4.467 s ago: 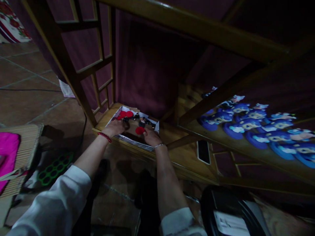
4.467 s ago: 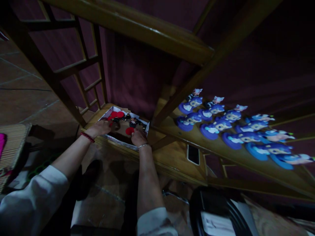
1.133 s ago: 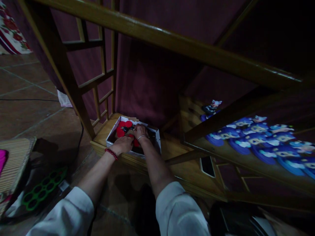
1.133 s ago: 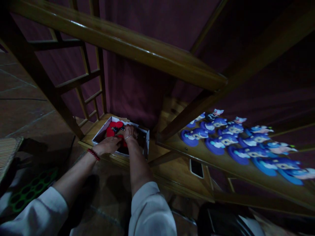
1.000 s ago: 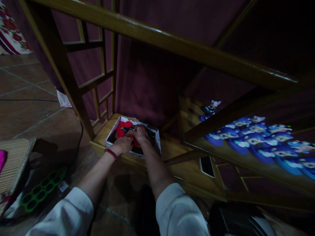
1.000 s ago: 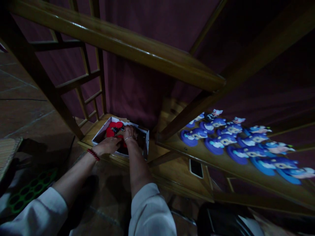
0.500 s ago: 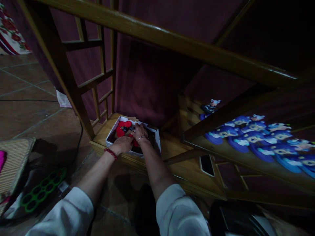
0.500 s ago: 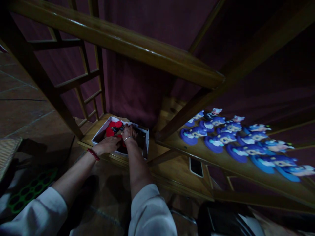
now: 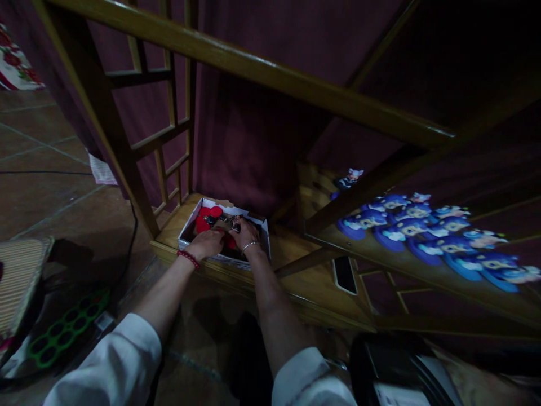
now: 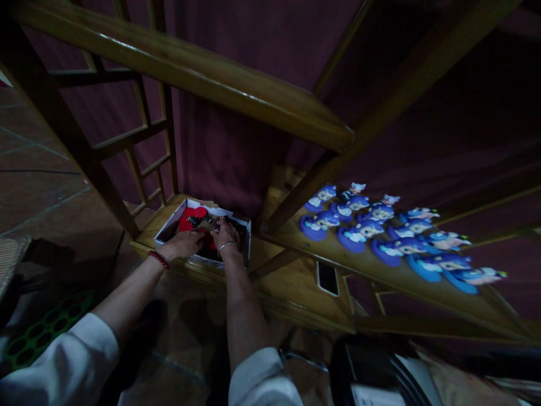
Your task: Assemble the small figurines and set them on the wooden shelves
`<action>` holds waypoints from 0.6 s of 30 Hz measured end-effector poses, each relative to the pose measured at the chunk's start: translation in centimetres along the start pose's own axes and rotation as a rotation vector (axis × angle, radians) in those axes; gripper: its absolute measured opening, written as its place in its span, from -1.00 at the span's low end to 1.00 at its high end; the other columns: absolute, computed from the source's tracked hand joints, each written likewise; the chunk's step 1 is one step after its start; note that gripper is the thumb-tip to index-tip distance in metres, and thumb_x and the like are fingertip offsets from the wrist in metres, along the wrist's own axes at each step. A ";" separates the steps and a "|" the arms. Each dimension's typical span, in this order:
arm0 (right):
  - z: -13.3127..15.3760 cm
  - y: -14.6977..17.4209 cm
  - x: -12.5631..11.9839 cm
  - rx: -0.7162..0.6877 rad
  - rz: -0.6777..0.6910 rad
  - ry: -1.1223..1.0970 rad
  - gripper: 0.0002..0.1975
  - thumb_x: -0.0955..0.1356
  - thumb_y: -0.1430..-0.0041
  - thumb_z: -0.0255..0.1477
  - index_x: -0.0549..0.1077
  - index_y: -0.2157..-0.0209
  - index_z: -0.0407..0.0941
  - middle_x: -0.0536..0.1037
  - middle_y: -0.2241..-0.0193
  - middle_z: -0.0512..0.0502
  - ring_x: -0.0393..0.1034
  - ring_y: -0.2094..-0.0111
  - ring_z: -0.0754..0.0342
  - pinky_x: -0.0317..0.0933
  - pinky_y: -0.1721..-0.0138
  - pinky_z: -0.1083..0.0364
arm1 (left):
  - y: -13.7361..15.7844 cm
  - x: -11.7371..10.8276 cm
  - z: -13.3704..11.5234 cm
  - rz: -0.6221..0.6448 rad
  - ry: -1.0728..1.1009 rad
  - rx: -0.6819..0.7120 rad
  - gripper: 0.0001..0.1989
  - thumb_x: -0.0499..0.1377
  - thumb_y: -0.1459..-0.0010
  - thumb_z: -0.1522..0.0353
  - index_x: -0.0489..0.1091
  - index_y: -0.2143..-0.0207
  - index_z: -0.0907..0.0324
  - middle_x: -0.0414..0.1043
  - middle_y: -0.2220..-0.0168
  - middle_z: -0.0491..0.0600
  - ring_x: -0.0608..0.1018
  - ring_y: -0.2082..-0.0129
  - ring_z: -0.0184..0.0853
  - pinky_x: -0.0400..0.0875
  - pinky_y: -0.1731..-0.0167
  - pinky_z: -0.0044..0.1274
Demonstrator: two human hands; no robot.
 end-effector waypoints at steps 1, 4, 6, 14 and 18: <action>-0.2 0.7 -0.2 0.012 -0.005 -0.001 -0.70 0.34 -0.02 -0.39 0.37 0.15 -0.07 0.47 0.21 -0.09 0.33 0.15 0.05 0.16 0.14 0.11 | -0.1 0.0 0.0 -0.002 -0.001 -0.006 -0.66 -0.10 -0.09 0.39 0.32 0.13 0.23 0.42 0.11 0.15 0.46 0.11 -0.16 0.34 0.18 -0.41; -0.5 3.0 -0.9 0.026 -0.019 -0.029 -0.81 0.33 -0.03 -0.41 0.41 0.25 -0.03 0.46 0.24 -0.04 0.33 0.18 0.09 0.16 0.17 0.15 | -0.6 0.1 0.0 -0.010 -0.006 -0.026 -0.64 -0.09 -0.07 0.40 0.31 0.10 0.23 0.40 0.07 0.16 0.45 0.09 -0.16 0.34 0.16 -0.40; -0.7 4.3 -1.4 0.050 -0.021 -0.065 -0.82 0.32 -0.04 -0.43 0.41 0.25 -0.02 0.45 0.24 -0.03 0.34 0.22 0.11 0.17 0.21 0.17 | -0.9 0.2 -0.1 -0.014 -0.007 -0.045 -0.63 -0.09 -0.06 0.42 0.31 0.10 0.24 0.39 0.06 0.17 0.44 0.08 -0.15 0.33 0.15 -0.39; -1.6 6.6 -2.2 0.053 -0.017 -0.110 -0.79 0.32 -0.03 -0.40 0.39 0.22 -0.03 0.41 0.25 -0.06 0.32 0.21 0.10 0.15 0.19 0.16 | -1.6 0.3 -0.2 0.000 -0.023 -0.109 -0.64 -0.05 -0.02 0.42 0.33 0.11 0.19 0.39 0.06 0.16 0.44 0.08 -0.11 0.34 0.18 -0.34; -2.1 6.8 -1.9 0.065 0.020 -0.129 -0.79 0.32 -0.03 -0.40 0.39 0.23 -0.02 0.43 0.24 -0.04 0.32 0.19 0.11 0.14 0.19 0.17 | -2.0 0.6 0.0 -0.001 -0.065 -0.137 -0.61 -0.03 -0.02 0.39 0.31 0.06 0.15 0.39 0.06 0.14 0.44 0.07 -0.13 0.33 0.17 -0.37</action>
Point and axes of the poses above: each hand's wrist, its own y-axis away from the middle knuckle, its own x-axis out of the palm, z = x × y, the point moved 5 cm from there along -y, towards the middle knuckle
